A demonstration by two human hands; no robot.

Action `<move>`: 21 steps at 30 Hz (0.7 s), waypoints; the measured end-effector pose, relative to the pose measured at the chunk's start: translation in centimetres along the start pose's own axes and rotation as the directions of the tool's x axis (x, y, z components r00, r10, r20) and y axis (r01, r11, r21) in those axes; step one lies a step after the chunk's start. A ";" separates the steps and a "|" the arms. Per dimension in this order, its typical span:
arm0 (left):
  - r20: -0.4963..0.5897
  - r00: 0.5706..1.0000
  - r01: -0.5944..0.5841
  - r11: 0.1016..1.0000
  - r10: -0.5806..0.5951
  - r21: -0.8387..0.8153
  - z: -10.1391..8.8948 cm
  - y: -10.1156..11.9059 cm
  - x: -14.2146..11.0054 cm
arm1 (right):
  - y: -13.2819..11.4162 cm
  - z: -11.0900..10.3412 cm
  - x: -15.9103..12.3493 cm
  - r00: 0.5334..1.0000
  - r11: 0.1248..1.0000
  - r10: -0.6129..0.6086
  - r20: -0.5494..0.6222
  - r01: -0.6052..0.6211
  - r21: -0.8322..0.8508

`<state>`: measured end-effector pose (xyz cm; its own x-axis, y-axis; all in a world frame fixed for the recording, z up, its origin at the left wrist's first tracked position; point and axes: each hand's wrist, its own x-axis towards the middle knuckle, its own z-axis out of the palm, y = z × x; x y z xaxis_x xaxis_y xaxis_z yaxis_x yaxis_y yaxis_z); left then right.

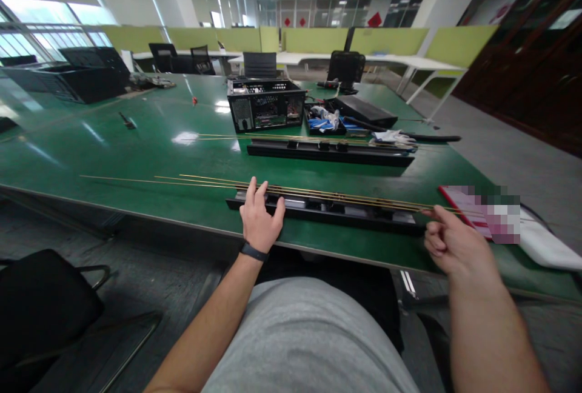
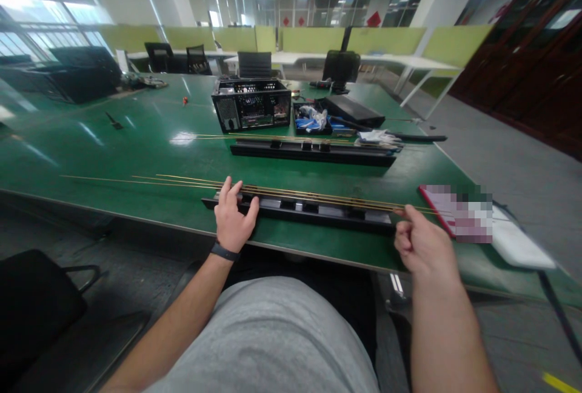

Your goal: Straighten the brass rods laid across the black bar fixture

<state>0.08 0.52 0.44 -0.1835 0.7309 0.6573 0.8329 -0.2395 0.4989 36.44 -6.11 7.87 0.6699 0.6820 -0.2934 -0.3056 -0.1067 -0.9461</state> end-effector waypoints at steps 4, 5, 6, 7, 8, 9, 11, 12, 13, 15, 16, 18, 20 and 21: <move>0.006 1.000 0.001 1.000 -0.001 -0.002 0.0 0.0 0.0 | -0.3 -0.1 0.4 0.997 0.993 0.076 0.007 -0.076 0.095; 0.005 1.000 0.001 1.000 -0.001 -0.004 0.0 -0.1 0.0 | -0.3 -0.1 0.4 0.997 0.993 0.074 0.025 -0.076 0.092; 0.003 1.000 0.000 1.000 0.000 -0.007 0.1 -0.1 0.0 | -0.2 -0.1 0.4 0.997 0.994 0.070 0.042 -0.073 0.087; 0.000 1.000 0.000 1.000 0.000 -0.009 0.1 -0.1 0.0 | 0.0 -0.1 0.4 0.996 0.994 0.067 0.055 -0.072 0.080; -0.002 1.000 -0.002 1.000 0.002 -0.011 0.1 -0.1 0.0 | 0.1 0.0 0.3 0.996 0.995 0.068 0.063 -0.073 0.073; -0.003 1.000 -0.002 1.000 0.002 -0.011 0.1 -0.1 0.0 | 0.2 0.1 0.2 0.995 0.995 0.070 0.065 -0.074 0.068; 0.000 1.000 -0.001 1.000 0.001 -0.007 0.0 -0.1 -0.1 | 0.4 0.3 0.0 0.996 0.995 0.072 0.059 -0.076 0.060; 0.003 1.000 0.002 1.000 -0.002 -0.001 0.0 -0.1 -0.1 | 0.4 0.4 -0.1 0.996 0.995 0.074 0.057 -0.077 0.057; 0.005 1.000 0.005 1.000 -0.005 0.003 0.0 -0.1 0.0 | 0.5 0.5 -0.1 0.995 0.995 0.075 0.060 -0.078 0.054; 0.003 1.000 0.005 1.000 -0.005 -0.001 -0.1 -0.1 0.0 | 0.6 0.7 -0.1 0.995 0.995 0.078 0.063 -0.082 0.051; 0.003 1.000 0.003 1.000 -0.003 -0.001 -0.1 0.0 0.0 | 0.6 0.8 0.0 0.994 0.995 0.086 0.064 -0.089 0.052; 0.000 1.000 -0.004 1.000 0.004 -0.001 -0.2 0.0 0.0 | 0.7 0.9 0.2 0.993 0.993 0.098 0.061 -0.102 0.061; -0.007 1.000 -0.011 1.000 0.011 0.002 -0.3 0.0 0.0 | 0.7 1.0 0.4 0.993 0.991 0.109 0.054 -0.112 0.070; -0.011 1.000 -0.016 1.000 0.016 -0.001 -0.3 0.0 0.0 | 0.6 1.1 0.5 0.993 0.991 0.110 0.052 -0.114 0.074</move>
<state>-0.10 0.36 0.57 -0.1756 0.7199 0.6715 0.8353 -0.2520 0.4886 35.83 -5.09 7.27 0.5962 0.7025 -0.3885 -0.4290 -0.1303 -0.8939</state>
